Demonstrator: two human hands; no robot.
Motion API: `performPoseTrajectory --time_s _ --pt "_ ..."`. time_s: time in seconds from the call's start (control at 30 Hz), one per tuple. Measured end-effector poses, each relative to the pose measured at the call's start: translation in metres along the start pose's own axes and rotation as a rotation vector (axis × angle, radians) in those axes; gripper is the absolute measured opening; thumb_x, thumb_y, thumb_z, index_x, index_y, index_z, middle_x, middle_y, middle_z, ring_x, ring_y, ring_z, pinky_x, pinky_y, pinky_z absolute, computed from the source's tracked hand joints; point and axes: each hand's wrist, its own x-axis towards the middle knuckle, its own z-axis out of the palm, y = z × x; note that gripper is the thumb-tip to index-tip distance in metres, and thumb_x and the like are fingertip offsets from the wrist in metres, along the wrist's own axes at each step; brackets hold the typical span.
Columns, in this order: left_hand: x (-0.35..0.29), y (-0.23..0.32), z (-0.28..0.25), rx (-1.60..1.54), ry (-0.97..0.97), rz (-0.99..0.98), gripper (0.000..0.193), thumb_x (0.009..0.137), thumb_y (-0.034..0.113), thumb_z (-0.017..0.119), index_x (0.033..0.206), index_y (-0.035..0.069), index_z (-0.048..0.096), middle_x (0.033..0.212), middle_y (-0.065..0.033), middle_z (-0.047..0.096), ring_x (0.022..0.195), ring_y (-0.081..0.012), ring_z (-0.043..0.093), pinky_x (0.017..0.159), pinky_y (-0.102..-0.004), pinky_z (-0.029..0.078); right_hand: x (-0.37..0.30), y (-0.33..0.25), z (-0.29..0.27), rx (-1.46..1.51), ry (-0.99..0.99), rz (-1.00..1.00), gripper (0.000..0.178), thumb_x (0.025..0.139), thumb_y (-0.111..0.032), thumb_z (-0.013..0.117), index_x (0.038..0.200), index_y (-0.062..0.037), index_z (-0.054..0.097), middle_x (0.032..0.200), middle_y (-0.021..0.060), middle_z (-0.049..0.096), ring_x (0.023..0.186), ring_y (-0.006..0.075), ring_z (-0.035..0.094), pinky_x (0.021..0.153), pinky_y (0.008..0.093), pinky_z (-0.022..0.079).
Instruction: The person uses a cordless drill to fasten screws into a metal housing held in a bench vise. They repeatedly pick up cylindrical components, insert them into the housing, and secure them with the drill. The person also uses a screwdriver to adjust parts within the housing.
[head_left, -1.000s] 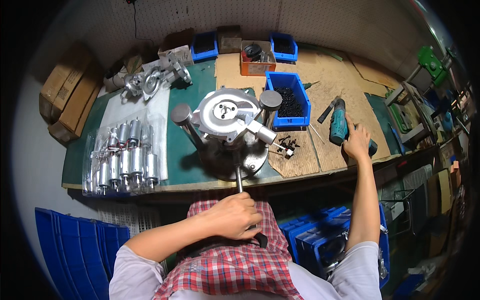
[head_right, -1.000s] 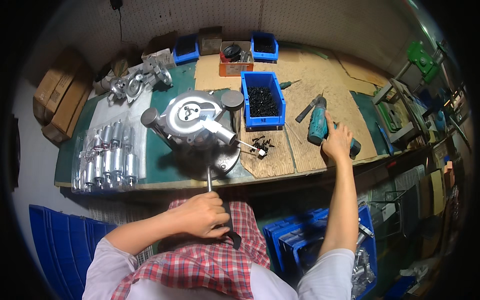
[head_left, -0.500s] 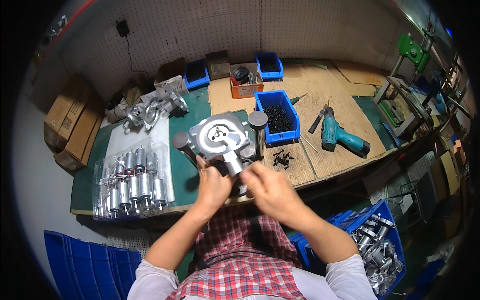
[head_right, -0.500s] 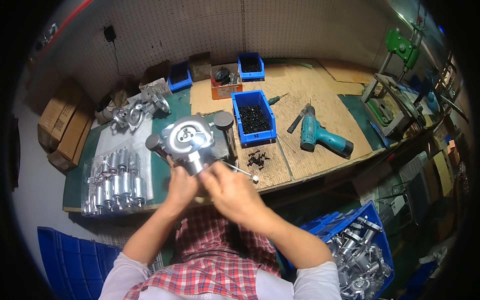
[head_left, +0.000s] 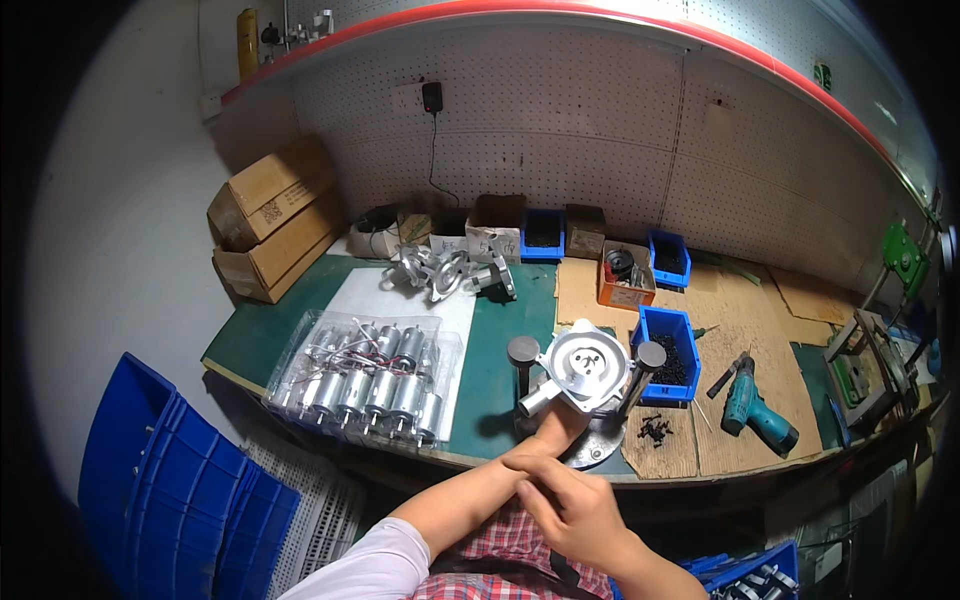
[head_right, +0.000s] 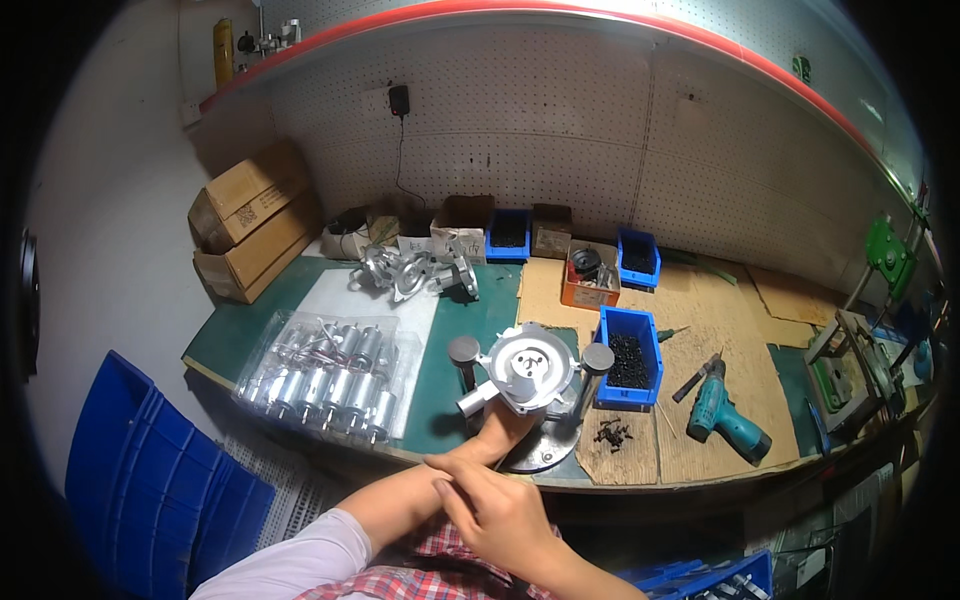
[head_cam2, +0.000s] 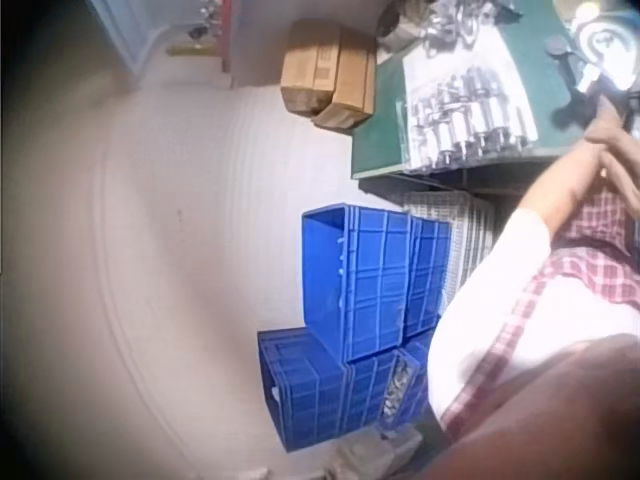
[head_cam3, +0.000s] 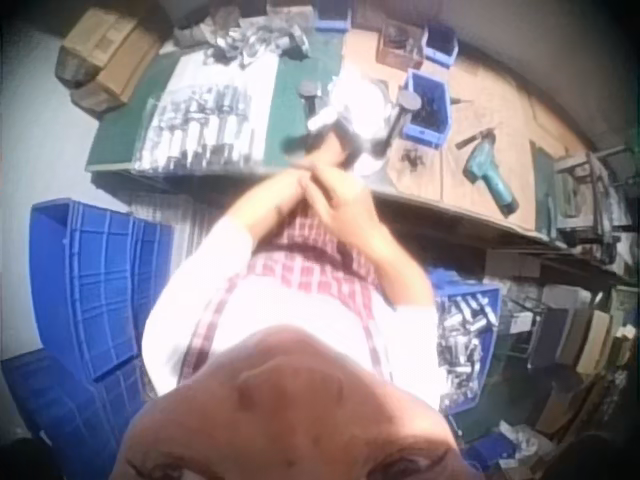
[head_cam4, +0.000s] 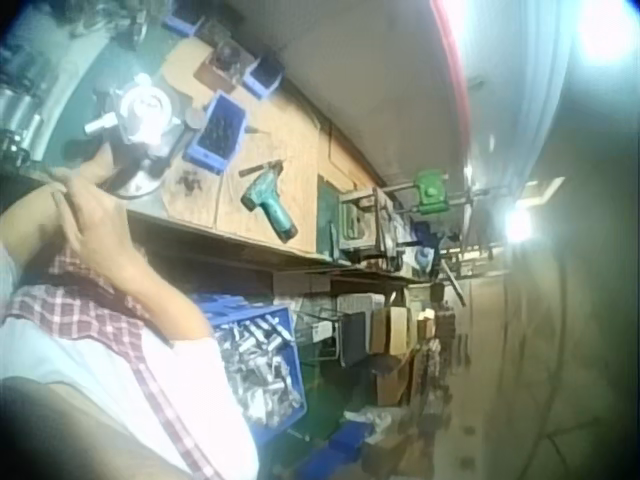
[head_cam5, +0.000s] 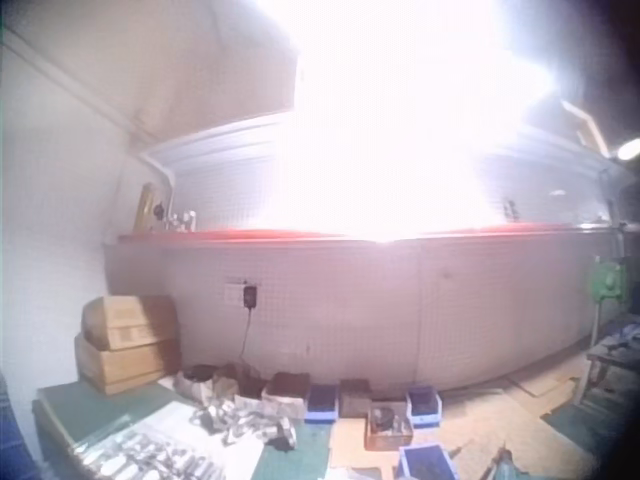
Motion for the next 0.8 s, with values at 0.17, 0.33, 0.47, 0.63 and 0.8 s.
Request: performPoseTrajectory --time_s 0.17,0.33,0.47,0.63,0.8 --pt "0.008 0.007 -0.011 -0.049 -0.063 -0.013 0.045 0.082 0.021 0.063 0.125 0.007 0.059 0.126 -0.0131 0.061 0.12 -0.0306 0.054 0.105 -0.0417 0.041 -0.024 0.016 -0.028 -0.035 0.07 0.118 0.022 0.089 -0.002 0.065 0.111 -0.0001 0.068 0.082 0.0121 0.069 0.064 0.0168 0.066 0.061 0.0283 0.051" --pt "0.005 -0.035 0.0 -0.02 -0.027 0.086 0.042 0.08 0.022 0.063 0.12 0.009 0.062 0.118 -0.0144 0.065 0.112 -0.0334 0.059 0.099 -0.0447 0.045 -0.037 0.024 -0.042 -0.062 0.056 0.221 0.022 0.091 -0.006 0.065 0.112 -0.002 0.067 0.095 0.0155 0.071 0.078 0.0273 0.071 0.068 0.0318 0.055" --pt "0.011 -0.017 -0.018 -0.011 0.08 0.28 0.032 0.08 0.021 0.066 0.109 0.008 0.066 0.107 -0.012 0.068 0.102 -0.0315 0.062 0.093 -0.043 0.048 -0.052 0.035 -0.045 -0.061 0.089 0.25 0.021 0.091 -0.008 0.065 0.112 -0.0022 0.067 0.095 0.015 0.071 0.078 0.0275 0.071 0.069 0.0323 0.055" --pt "0.005 -0.013 0.002 0.094 0.148 0.055 0.041 0.082 0.026 0.066 0.118 0.008 0.062 0.113 -0.0128 0.067 0.105 -0.0313 0.063 0.09 -0.0424 0.05 -0.053 0.043 -0.043 -0.014 0.06 0.304 0.02 0.092 -0.006 0.063 0.111 -0.0015 0.067 0.095 0.0139 0.072 0.078 0.024 0.071 0.071 0.0314 0.054" --pt "-0.002 -0.008 -0.005 -0.047 0.134 0.106 0.038 0.082 0.022 0.071 0.117 0.007 0.064 0.11 -0.0134 0.068 0.104 -0.0312 0.064 0.091 -0.0409 0.05 -0.054 0.047 -0.045 0.031 0.043 0.376 0.02 0.093 -0.006 0.063 0.112 -0.0018 0.067 0.087 0.0128 0.071 0.07 0.0212 0.068 0.065 0.0305 0.053"
